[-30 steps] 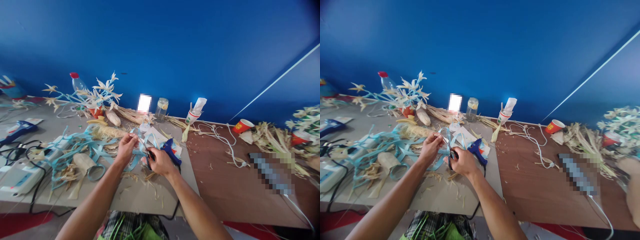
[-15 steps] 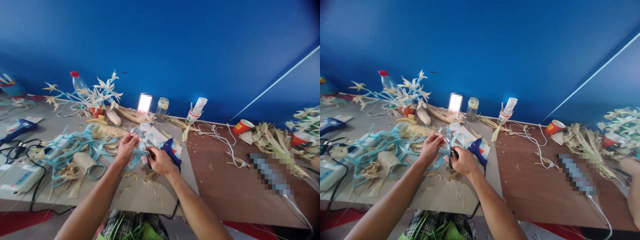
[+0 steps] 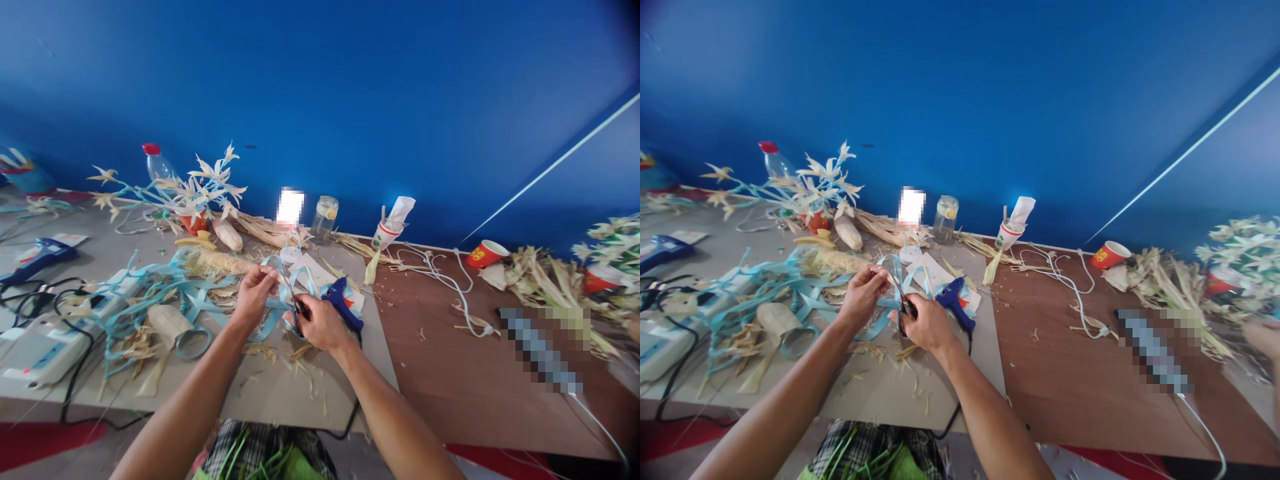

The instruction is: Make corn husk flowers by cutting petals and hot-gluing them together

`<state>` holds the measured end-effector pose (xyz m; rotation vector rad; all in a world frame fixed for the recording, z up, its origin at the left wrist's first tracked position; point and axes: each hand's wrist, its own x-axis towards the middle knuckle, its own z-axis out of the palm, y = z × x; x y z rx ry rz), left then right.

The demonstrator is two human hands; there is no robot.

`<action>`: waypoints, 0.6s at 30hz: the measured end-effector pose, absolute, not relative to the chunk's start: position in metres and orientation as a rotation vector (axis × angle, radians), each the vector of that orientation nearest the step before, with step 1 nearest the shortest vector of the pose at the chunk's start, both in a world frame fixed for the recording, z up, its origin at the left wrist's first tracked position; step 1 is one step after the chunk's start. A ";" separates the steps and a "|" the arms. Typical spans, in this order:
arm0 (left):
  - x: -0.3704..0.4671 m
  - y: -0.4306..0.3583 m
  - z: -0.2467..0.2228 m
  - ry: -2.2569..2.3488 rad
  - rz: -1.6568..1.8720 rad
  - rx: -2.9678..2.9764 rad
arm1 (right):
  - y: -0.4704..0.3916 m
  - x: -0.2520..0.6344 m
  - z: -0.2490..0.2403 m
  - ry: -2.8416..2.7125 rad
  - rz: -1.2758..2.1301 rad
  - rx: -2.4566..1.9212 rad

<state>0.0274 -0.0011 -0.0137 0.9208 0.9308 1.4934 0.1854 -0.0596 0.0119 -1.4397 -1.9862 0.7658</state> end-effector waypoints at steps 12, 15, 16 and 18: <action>0.027 0.000 -0.015 0.944 1.500 0.941 | -0.060 0.185 0.016 -2.015 0.744 -1.461; 0.026 0.001 -0.017 0.946 1.497 0.959 | -0.060 0.185 0.016 -2.015 0.748 -1.474; 0.026 0.001 -0.017 0.945 1.497 0.963 | -0.060 0.185 0.016 -2.014 0.750 -1.476; 0.025 0.001 -0.016 0.940 1.496 0.963 | -0.060 0.185 0.016 -2.014 0.744 -1.481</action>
